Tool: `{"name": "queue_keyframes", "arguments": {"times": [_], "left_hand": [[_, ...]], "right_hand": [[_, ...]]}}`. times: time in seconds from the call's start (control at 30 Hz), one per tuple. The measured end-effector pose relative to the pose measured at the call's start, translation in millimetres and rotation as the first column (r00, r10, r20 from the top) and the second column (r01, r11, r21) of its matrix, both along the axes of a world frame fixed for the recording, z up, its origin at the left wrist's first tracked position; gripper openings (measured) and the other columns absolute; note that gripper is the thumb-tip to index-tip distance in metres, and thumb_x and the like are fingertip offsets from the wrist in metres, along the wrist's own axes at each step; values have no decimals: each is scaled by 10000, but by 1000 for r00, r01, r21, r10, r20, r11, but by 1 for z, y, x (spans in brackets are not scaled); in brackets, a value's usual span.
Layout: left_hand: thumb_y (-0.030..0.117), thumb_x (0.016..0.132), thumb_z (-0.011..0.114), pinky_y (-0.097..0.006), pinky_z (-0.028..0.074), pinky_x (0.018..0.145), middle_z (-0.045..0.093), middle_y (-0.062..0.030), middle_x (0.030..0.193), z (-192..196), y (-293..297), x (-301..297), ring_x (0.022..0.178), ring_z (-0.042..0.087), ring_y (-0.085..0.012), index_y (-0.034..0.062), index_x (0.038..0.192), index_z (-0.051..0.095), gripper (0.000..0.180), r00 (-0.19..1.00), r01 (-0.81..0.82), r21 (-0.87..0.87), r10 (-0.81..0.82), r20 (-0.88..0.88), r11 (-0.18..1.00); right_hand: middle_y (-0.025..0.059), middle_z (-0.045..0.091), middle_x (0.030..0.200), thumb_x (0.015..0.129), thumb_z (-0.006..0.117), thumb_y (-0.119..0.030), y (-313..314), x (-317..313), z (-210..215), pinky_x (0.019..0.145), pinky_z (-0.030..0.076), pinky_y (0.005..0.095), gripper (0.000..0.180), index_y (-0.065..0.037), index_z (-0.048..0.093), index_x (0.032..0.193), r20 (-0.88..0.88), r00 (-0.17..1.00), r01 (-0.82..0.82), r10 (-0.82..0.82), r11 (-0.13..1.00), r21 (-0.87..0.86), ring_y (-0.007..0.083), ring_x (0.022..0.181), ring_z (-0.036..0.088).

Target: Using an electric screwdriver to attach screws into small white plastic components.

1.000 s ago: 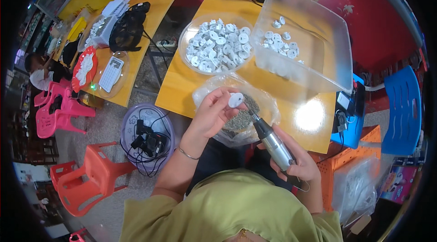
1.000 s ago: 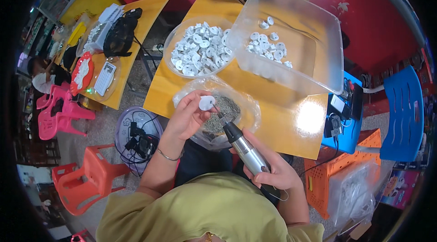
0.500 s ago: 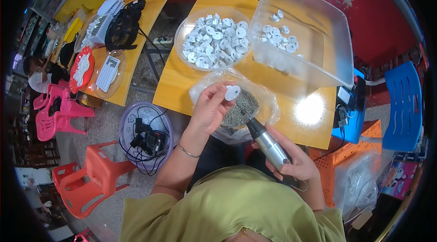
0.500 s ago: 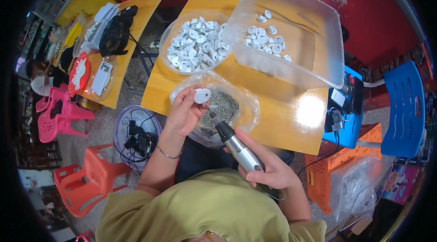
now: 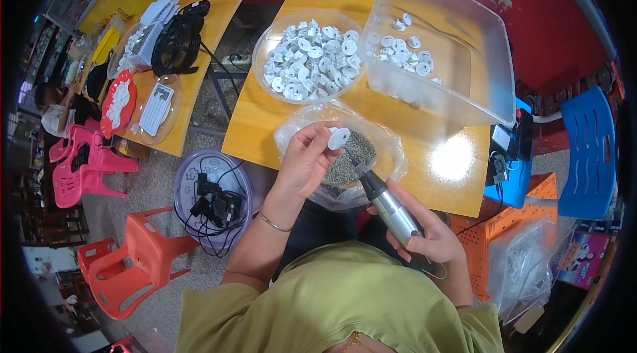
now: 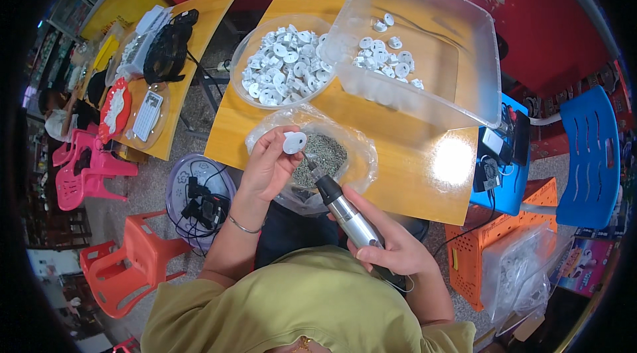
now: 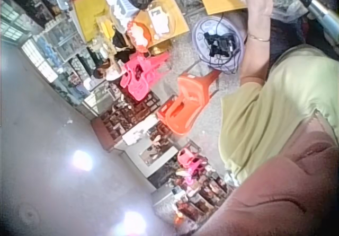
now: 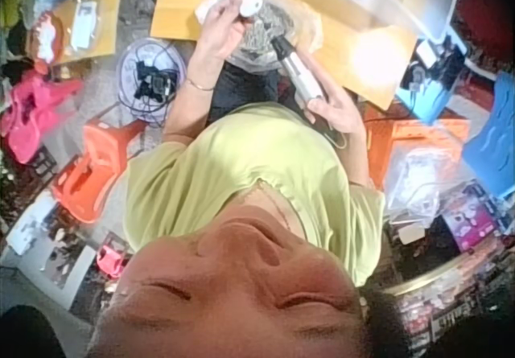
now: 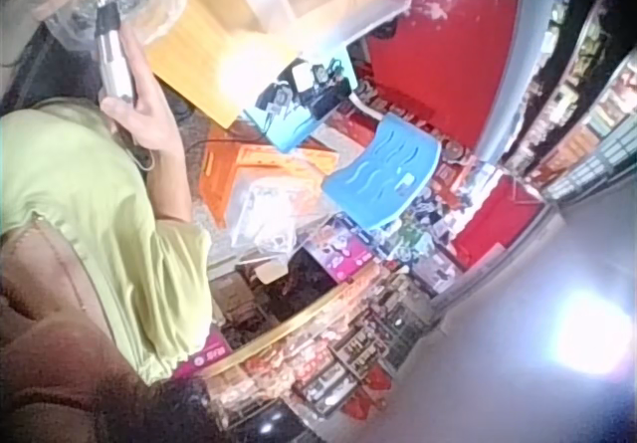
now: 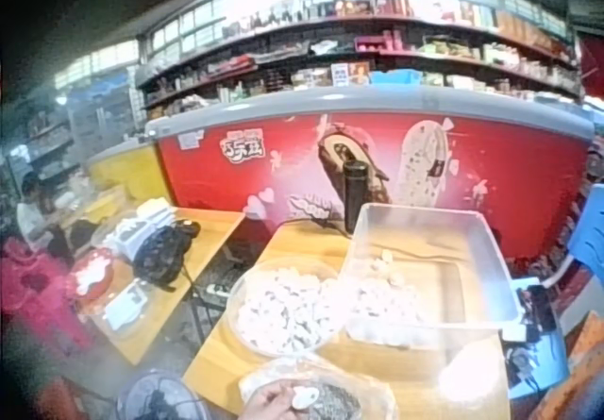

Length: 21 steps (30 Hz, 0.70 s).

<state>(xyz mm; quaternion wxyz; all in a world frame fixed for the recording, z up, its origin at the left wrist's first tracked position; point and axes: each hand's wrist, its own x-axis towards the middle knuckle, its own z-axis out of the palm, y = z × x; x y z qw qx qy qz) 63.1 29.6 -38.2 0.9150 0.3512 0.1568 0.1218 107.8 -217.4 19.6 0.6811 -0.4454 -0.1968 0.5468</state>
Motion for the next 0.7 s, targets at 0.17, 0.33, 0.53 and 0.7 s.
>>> {"name": "queue_keyframes", "arguments": {"times": [0.17,0.33,0.53,0.7], "left_hand": [[262,887,599,-259,507,714,621,-71,948,0,0,0,804,583,-132,16,1063,586,303,1000,10,10,-11,11,1000],[256,882,605,-261,505,720,621,-70,955,1,-1,-1,821,585,-132,19,1063,587,299,1000,19,9,-19,12,1000],[242,887,599,-254,506,721,623,-59,955,0,0,-1,818,587,-126,22,1058,593,279,1000,20,24,-20,23,1000],[231,894,587,-253,509,723,626,-56,950,0,1,-1,813,590,-121,16,1057,595,270,999,30,61,-31,19,998]], "right_hand": [[246,405,1303,777,707,-333,-1,1,-1,470,417,223,948,-89,104,1466,4,1000,4,-4,1000,10,140,591,522],[252,396,1309,786,701,-315,0,0,-2,470,419,224,937,-82,100,1465,-9,1000,6,-6,1000,27,140,591,520],[248,399,1305,789,695,-313,0,1,-2,469,420,226,931,-82,99,1465,1,1000,-4,4,1000,18,143,602,524],[241,408,1294,797,671,-271,1,2,1,475,422,223,899,-86,100,1466,2,1000,-12,12,1000,-6,142,604,517]]}}
